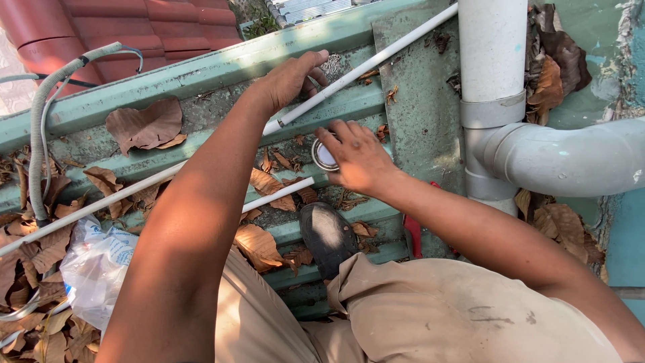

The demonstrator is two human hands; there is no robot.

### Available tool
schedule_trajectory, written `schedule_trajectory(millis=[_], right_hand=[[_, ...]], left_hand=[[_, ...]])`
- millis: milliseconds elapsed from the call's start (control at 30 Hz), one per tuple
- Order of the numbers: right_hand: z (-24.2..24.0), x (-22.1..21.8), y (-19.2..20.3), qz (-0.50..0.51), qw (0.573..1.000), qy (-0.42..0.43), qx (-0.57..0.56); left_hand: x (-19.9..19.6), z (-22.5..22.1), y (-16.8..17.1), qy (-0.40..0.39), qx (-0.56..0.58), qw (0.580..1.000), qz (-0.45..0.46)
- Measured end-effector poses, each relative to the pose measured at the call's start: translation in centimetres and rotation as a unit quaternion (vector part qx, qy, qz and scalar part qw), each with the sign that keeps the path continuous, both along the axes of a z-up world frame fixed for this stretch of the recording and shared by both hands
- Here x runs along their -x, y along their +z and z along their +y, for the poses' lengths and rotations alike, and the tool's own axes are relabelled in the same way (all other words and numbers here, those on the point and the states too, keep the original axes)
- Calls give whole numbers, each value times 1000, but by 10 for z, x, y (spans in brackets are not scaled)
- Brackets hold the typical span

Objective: The person sits on a rooftop covered in dry leaves and works on a white PVC pipe system. They pull a yellow wire through a pipe, apply glue to the pipe ends, and connect two pipe sections together. The person also handles a plastic bag and a glue container during the process.

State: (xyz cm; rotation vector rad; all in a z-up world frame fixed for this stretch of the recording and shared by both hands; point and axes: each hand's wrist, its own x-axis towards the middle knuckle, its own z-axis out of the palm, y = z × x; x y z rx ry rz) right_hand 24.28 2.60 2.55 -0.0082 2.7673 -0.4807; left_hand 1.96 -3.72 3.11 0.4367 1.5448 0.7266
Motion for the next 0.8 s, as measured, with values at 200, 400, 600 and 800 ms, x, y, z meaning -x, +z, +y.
schedule_trajectory(millis=[200,400,600,800], right_hand=[[58,41,17,-4,996,-55,73],[98,74,-42,57,990,57,-114],[104,62,-78,161,981,65,-84],[99,65,-82,199,978,15,-57]], left_hand=[[-1,-9,-15,36,-31,999,-6],[1,-12,-28,74,-45,995,-42],[-7,-55,-40,122,-159,979,47],[-11,-172,-49,174,-140,904,364]])
